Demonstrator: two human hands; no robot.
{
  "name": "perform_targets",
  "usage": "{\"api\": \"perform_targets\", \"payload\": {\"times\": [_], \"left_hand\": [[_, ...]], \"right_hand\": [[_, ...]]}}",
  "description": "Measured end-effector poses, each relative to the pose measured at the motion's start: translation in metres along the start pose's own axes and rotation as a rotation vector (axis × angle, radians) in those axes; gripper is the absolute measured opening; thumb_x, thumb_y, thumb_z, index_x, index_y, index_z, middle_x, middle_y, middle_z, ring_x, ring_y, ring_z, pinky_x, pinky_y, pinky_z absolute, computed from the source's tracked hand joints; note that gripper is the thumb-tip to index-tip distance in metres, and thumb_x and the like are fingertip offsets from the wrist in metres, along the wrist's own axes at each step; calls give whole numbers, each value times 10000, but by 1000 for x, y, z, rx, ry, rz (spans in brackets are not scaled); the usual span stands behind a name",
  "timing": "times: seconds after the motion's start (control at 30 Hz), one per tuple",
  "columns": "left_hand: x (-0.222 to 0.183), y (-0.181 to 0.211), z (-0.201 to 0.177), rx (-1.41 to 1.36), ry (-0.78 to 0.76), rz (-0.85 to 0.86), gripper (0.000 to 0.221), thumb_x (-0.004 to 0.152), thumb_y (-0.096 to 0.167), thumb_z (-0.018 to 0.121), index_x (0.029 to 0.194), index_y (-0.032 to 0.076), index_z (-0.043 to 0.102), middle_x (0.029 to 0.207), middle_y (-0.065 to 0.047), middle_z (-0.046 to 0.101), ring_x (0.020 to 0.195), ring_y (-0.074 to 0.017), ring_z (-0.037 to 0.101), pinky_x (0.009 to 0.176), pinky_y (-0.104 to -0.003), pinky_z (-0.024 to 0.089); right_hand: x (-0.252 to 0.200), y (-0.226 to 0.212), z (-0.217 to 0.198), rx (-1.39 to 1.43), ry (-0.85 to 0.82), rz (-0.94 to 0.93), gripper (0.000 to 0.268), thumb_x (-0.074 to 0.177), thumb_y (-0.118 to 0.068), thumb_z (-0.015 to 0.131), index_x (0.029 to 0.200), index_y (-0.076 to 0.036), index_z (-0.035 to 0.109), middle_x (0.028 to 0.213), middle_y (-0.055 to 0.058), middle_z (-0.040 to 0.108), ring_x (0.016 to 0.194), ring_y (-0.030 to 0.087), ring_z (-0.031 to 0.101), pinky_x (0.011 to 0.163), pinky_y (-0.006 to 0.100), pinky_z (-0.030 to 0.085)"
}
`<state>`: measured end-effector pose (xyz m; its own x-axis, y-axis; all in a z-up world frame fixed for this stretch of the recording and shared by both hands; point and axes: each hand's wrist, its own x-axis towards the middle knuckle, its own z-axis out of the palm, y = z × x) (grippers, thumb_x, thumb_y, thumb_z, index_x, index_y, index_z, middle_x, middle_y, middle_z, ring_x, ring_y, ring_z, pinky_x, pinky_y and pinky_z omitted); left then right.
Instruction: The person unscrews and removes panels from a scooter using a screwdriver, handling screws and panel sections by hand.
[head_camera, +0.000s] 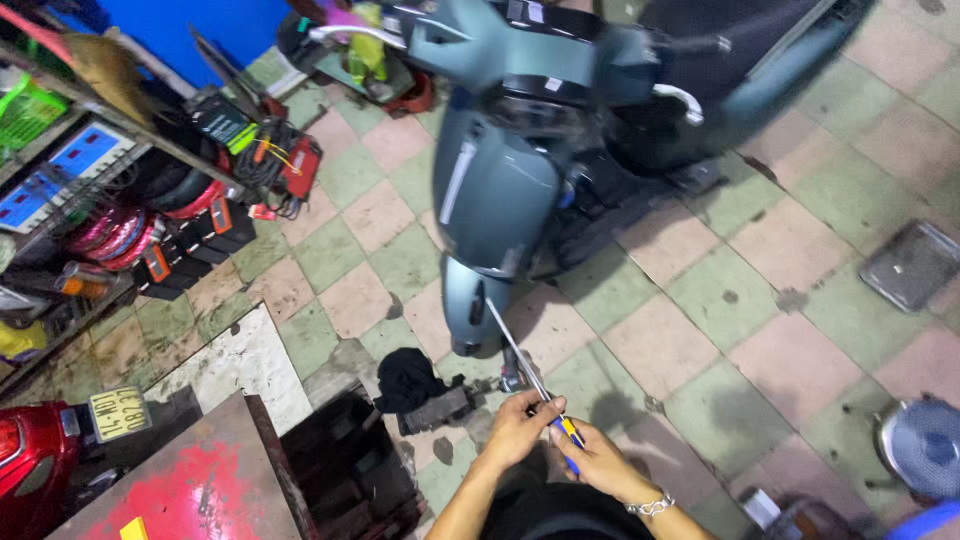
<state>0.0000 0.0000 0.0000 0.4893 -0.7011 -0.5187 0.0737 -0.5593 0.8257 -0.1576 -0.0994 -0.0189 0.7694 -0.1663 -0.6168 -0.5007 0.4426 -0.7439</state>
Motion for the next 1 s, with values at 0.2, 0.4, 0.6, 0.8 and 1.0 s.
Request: {"api": "perform_targets", "payload": {"times": [0.2,0.4,0.6,0.8,1.0], "left_hand": [[42,20,-115,-62,138,53,455,1034,438,637,878,15,697,731,-29,622,699,-101,548,633,-328,466],[124,57,-155,-674,225,79,246,985,324,582,1059,120,697,689,55,553,591,-57,502,528,-244,451],[195,103,-202,-473,209,53,327,982,306,699,1002,-12,770,639,49,539,540,-80,408,492,-253,306],[244,171,-230,16,75,273,394,889,372,785,1085,30,777,810,-1,751,746,-91,625,706,-256,522],[314,188,-263,342,8,774,334,851,365,820,1043,94,786,1133,-48,744,1058,-266,707,901,-370,552]], "right_hand": [[76,-63,63,37,33,-85,379,1030,-444,483,930,-87,561,640,33,601,483,119,547,442,255,410],[128,-139,71,-416,520,-381,382,995,-428,516,1099,-72,606,750,66,722,705,187,701,646,357,520],[165,-207,54,-426,681,-346,300,1019,-370,531,1026,-86,628,721,130,642,662,271,652,626,399,489],[205,-253,64,-277,714,-205,301,1022,-357,548,1070,-95,689,642,85,603,582,174,569,571,340,458],[270,-263,90,-74,878,-324,342,1026,-305,573,1240,-73,705,685,50,537,635,101,484,571,300,416]]}}
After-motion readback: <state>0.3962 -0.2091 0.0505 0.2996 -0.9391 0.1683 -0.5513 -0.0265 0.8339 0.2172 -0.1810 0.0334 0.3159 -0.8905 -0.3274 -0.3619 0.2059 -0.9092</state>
